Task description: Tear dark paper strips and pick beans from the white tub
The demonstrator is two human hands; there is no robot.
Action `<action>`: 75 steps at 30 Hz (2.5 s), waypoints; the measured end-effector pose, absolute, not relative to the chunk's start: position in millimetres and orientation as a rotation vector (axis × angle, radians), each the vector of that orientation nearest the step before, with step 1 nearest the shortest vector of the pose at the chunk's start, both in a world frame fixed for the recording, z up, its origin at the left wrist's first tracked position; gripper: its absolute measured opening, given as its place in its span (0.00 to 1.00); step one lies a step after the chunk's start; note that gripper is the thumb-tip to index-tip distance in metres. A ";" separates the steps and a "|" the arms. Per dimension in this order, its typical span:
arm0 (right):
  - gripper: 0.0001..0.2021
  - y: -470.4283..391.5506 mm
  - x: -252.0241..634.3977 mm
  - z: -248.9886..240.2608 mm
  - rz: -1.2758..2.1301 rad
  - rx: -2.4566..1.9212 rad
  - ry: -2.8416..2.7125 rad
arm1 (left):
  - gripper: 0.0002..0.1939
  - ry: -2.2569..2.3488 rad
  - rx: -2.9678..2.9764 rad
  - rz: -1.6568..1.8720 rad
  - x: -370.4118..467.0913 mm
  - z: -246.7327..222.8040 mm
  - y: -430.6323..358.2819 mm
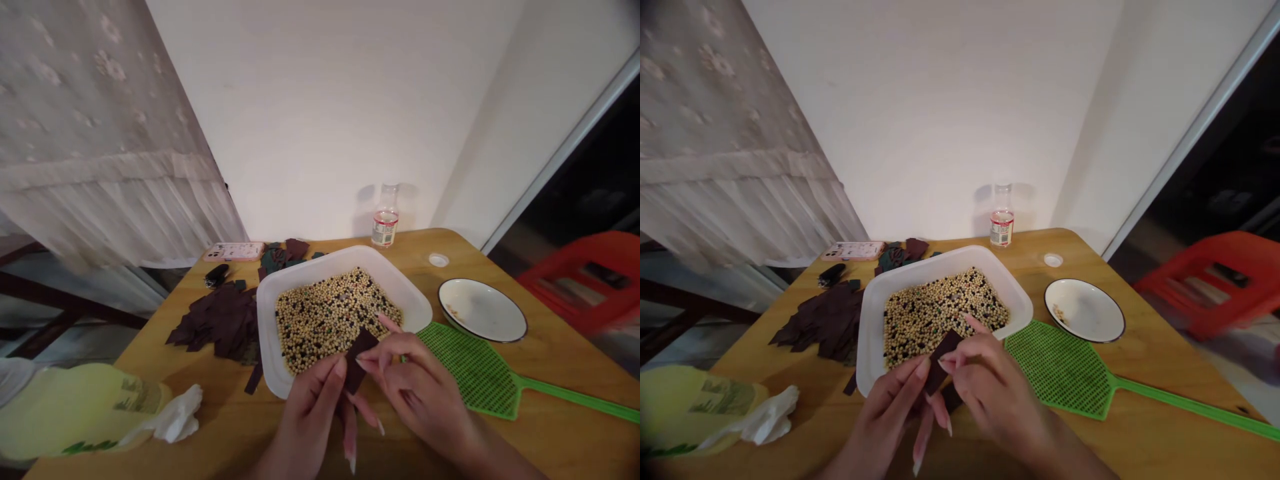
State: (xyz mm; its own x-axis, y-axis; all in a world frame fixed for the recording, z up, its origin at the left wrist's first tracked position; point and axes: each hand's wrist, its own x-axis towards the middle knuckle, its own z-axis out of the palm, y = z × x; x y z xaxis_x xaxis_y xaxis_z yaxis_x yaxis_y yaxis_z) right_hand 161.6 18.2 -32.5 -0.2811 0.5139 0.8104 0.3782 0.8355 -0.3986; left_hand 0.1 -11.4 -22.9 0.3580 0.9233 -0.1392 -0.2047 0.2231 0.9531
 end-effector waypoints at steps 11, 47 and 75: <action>0.12 16.5 160.5 -32.4 0.143 -0.681 -1.863 | 0.20 0.859 1.048 0.935 0.1 -22.7 -11.1; 0.12 18.3 158.5 -24.6 0.132 -0.703 -1.845 | 0.23 0.894 1.100 0.915 -0.2 -23.4 -11.7; 0.12 16.1 159.1 -29.2 0.076 -0.732 -1.856 | 0.22 0.839 1.087 0.927 1.6 -24.4 -12.4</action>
State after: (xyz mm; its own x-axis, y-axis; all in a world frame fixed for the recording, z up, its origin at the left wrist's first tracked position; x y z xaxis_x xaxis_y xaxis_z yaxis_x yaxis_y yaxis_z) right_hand 159.1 16.1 -29.2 -0.2230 0.5162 0.8269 0.4464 0.8082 -0.3842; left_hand 1.6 -12.4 -24.4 0.3810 0.9185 -0.1060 -0.1967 0.1925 0.9614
